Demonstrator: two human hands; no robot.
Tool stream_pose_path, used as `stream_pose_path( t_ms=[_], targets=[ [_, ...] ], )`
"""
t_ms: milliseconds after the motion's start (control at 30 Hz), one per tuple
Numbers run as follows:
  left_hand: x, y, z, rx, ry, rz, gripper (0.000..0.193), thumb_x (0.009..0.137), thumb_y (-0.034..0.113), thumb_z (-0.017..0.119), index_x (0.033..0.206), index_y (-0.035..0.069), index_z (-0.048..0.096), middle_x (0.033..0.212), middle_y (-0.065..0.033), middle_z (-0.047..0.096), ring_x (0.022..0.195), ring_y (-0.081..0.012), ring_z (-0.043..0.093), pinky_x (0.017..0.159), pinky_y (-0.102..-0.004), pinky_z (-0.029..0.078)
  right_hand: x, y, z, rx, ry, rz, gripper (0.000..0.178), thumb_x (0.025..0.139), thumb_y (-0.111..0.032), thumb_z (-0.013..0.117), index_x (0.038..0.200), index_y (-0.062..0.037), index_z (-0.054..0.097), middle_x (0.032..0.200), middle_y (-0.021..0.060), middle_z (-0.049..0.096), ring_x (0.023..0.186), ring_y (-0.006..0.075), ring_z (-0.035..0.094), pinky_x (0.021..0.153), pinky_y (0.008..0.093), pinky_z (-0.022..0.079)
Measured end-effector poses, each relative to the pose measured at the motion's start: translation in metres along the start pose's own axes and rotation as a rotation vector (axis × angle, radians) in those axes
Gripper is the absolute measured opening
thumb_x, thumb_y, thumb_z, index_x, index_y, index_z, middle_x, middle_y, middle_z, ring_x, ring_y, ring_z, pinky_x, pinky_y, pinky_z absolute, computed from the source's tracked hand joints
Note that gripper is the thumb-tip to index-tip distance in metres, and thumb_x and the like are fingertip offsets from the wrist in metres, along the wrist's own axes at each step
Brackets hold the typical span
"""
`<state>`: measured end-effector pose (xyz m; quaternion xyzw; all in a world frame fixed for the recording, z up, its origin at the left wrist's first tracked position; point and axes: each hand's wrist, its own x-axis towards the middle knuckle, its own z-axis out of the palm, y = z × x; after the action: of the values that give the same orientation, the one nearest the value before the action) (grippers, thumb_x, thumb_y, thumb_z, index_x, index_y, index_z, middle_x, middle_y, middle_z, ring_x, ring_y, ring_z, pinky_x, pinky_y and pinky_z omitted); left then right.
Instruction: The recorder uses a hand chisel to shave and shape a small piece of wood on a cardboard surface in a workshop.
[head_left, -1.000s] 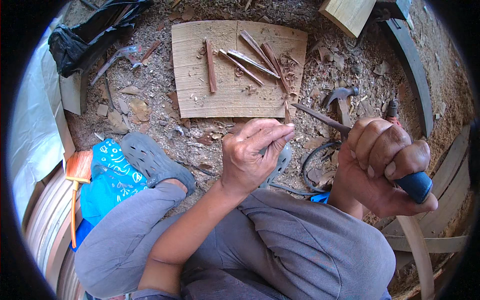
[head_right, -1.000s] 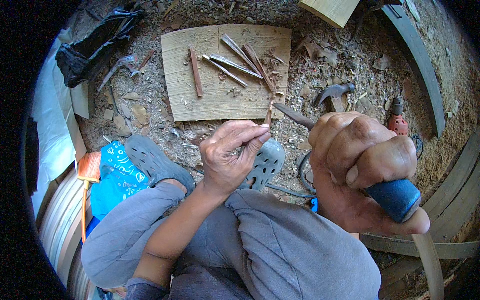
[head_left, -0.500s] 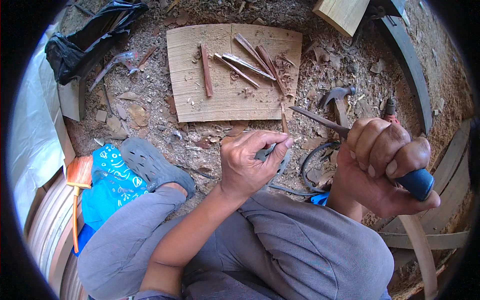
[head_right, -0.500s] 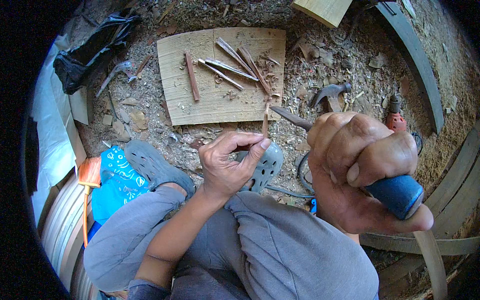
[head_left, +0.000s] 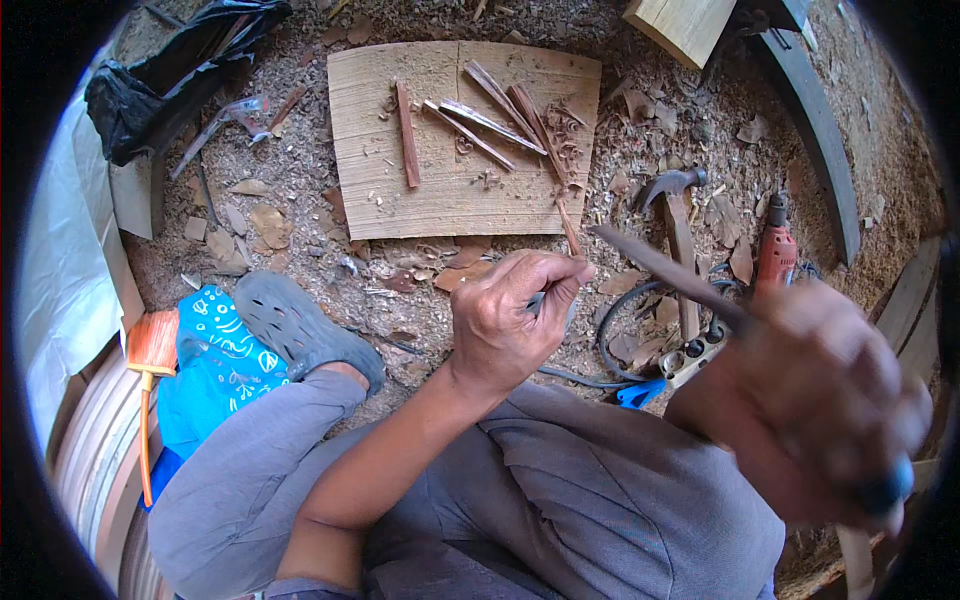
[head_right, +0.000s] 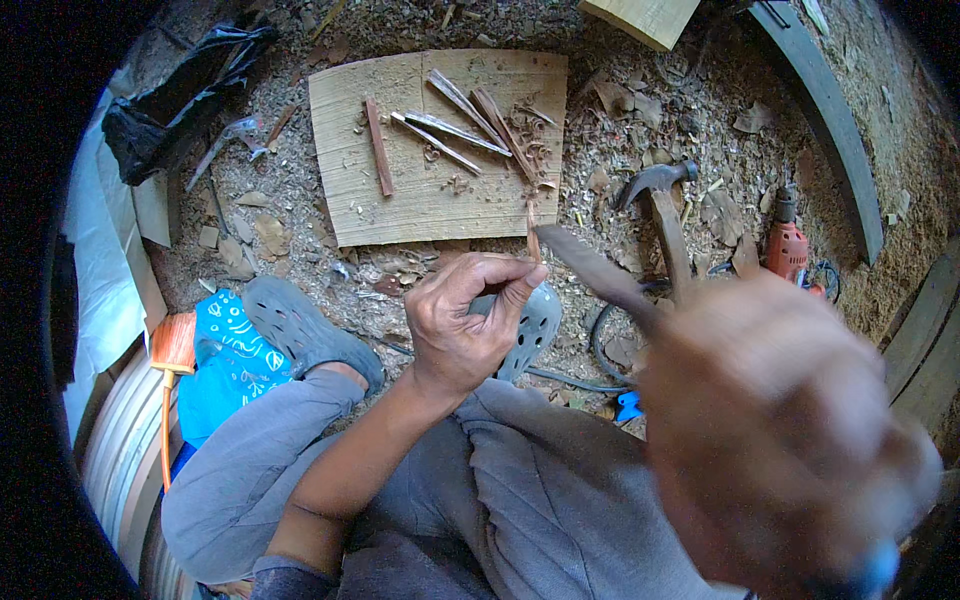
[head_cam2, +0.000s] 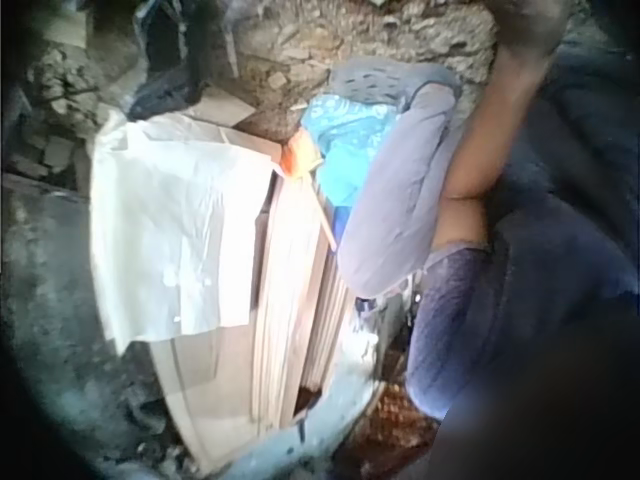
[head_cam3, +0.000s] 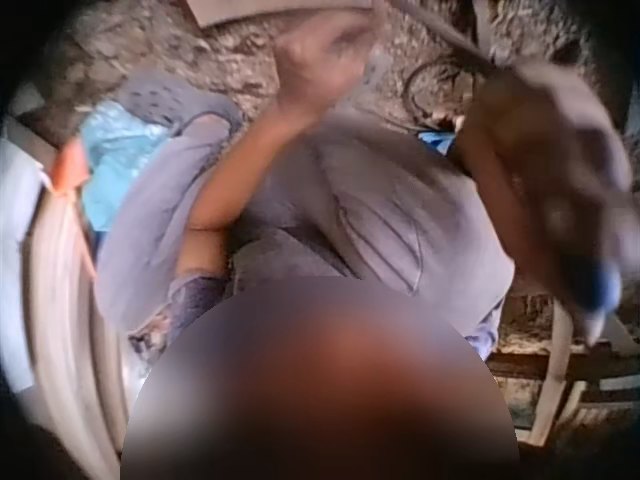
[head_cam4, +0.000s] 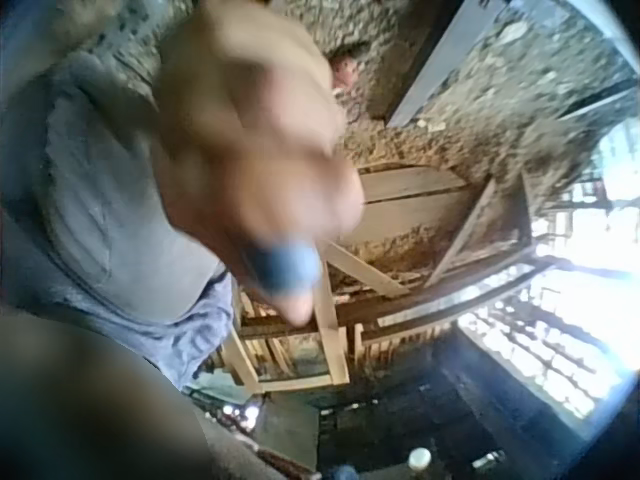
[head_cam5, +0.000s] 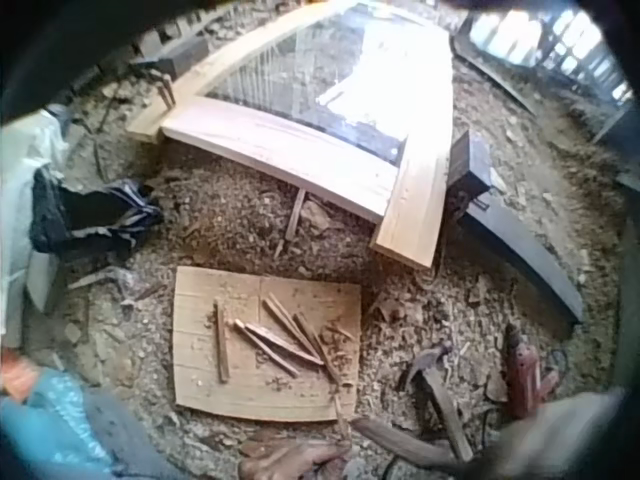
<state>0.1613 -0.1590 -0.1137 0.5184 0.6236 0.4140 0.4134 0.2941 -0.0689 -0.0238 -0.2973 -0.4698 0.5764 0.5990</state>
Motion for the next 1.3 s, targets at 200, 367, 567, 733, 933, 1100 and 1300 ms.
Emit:
stream_pose_path(
  t_ms=[200,367,567,733,933,1100,1300],
  targets=[
    [-0.001,-0.002,0.004,0.036,0.015,0.066,0.012,0.082,0.007,0.086,0.086,0.005,0.075,0.081,-0.0101,0.076,0.070,-0.0224,0.074,0.062,-0.0329,0.056,-0.004,-0.005,0.003,-0.011,-0.008,0.014,0.056,0.096,-0.070,0.057,0.084,-0.0146,0.056,0.056,-0.0060,0.044,0.040,0.0077,0.036,0.039,0.0298,0.030],
    [-0.008,-0.003,0.002,0.077,-0.039,0.025,0.013,0.083,0.001,0.080,0.090,0.004,0.070,0.085,-0.0096,0.074,0.076,-0.0254,0.075,0.064,-0.0352,0.059,-0.008,0.012,0.004,-0.026,-0.003,0.052,0.055,0.096,-0.066,0.060,0.083,-0.0129,0.058,0.056,-0.0054,0.045,0.040,0.0070,0.035,0.038,0.0309,0.030],
    [-0.007,-0.001,0.006,0.067,-0.033,0.052,0.010,0.087,0.004,0.079,0.088,0.004,0.069,0.081,-0.0117,0.073,0.070,-0.0262,0.073,0.060,-0.0365,0.057,-0.009,0.013,0.008,-0.045,0.017,0.060,0.051,0.099,-0.064,0.058,0.083,-0.0156,0.056,0.056,-0.0048,0.047,0.040,0.0081,0.036,0.039,0.0253,0.028],
    [0.000,0.004,0.004,0.050,0.005,0.019,0.013,0.086,0.005,0.081,0.087,0.004,0.068,0.080,-0.0120,0.072,0.069,-0.0263,0.073,0.058,-0.0357,0.055,-0.020,0.031,0.006,-0.090,0.083,-0.033,0.054,0.099,-0.068,0.053,0.086,-0.0155,0.057,0.058,-0.0045,0.048,0.040,0.0085,0.040,0.037,0.0259,0.027],
    [-0.010,0.004,0.006,0.066,0.009,-0.039,0.017,0.083,0.013,0.087,0.083,0.005,0.072,0.077,-0.0088,0.075,0.063,-0.0211,0.071,0.059,-0.0320,0.055,-0.023,0.033,0.006,-0.150,0.089,0.030,0.059,0.098,-0.073,0.049,0.083,-0.0159,0.055,0.057,-0.0031,0.046,0.042,0.0080,0.038,0.041,0.0267,0.031],
    [-0.005,0.003,0.009,0.026,0.023,-0.055,0.015,0.084,0.014,0.086,0.085,0.005,0.075,0.076,-0.0083,0.075,0.065,-0.0197,0.071,0.062,-0.0322,0.055,-0.006,0.013,-0.012,-0.069,0.097,0.104,0.066,0.095,-0.080,0.043,0.076,-0.0164,0.048,0.056,-0.0021,0.042,0.043,0.0074,0.035,0.044,0.0348,0.043],
    [0.001,-0.001,0.007,0.090,0.011,-0.011,0.014,0.083,0.011,0.087,0.087,0.004,0.076,0.078,-0.0092,0.075,0.067,-0.0191,0.071,0.062,-0.0310,0.055,0.015,0.006,-0.006,-0.067,-0.027,0.067,0.051,0.104,-0.057,0.042,0.074,-0.0180,0.056,0.055,-0.0040,0.043,0.044,0.0059,0.037,0.039,0.0278,0.038]
  ],
)
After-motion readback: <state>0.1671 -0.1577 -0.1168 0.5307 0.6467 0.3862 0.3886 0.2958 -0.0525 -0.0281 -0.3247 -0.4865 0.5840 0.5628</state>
